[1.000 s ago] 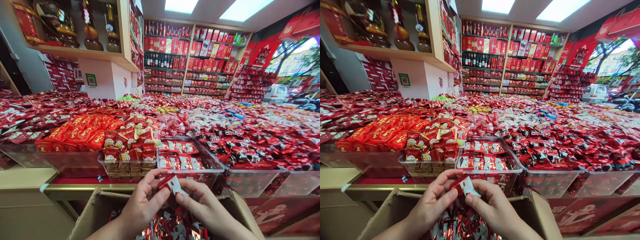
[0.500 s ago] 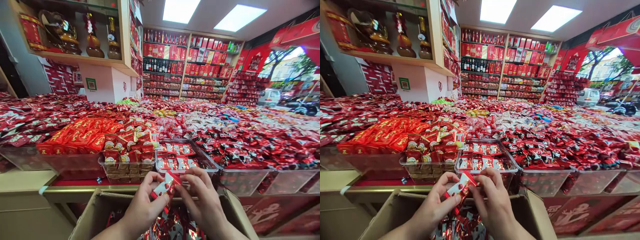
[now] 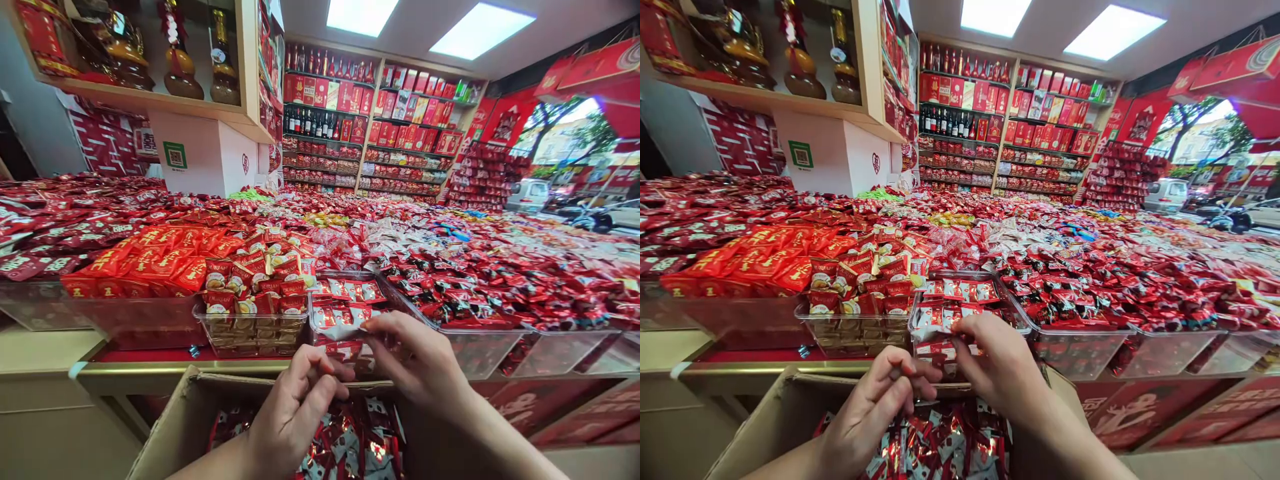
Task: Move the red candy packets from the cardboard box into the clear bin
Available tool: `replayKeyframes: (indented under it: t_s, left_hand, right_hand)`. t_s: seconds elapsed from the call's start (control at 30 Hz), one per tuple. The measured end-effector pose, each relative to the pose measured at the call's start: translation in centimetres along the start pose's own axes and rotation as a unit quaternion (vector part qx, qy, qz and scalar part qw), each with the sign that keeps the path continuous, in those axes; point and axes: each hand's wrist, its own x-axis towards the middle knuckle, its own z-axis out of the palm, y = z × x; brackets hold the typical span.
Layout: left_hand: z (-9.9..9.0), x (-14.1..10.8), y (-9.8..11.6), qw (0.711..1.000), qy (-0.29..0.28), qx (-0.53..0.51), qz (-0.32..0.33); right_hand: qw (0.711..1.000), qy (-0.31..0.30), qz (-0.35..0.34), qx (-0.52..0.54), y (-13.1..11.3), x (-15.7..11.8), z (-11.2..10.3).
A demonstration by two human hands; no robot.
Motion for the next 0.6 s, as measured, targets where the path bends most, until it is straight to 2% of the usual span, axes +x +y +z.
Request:
replayKeyframes:
  t_s: [0.13, 0.2, 0.23, 0.27, 0.33, 0.43, 0.6]
  left_hand:
    - [-0.3, 0.7, -0.4, 0.998, -0.008, 0.056, -0.036]
    - [-0.6, 1.0, -0.5, 0.991, -0.048, 0.118, -0.044]
    - [-0.8, 1.0, -0.5, 0.982, -0.075, 0.169, -0.033]
    - [-0.9, 1.0, -0.5, 0.969, -0.101, 0.224, -0.013]
    - [-1.0, 0.9, -0.5, 0.937, -0.15, 0.312, 0.04]
    - [-1.0, 0.6, -0.4, 0.91, -0.18, 0.36, 0.096]
    - [-1.1, 0.4, -0.5, 0.908, -0.179, 0.37, 0.085]
  right_hand:
    - [0.999, 0.016, -0.019, -0.02, 1.4, 2.3, -1.4]
    - [0.999, 0.024, -0.009, -0.046, 2.3, 3.5, -1.9]
    - [0.998, 0.006, 0.009, -0.056, 2.9, 4.0, -2.0]
    - [0.997, -0.026, 0.033, -0.067, 3.5, 4.5, -2.0]
    - [0.983, -0.131, 0.085, -0.092, 4.7, 5.3, -1.4]
    - [0.95, -0.263, 0.118, -0.123, 6.1, 5.9, 0.3]
    - [0.925, -0.348, 0.129, -0.087, 7.0, 6.1, 1.9]
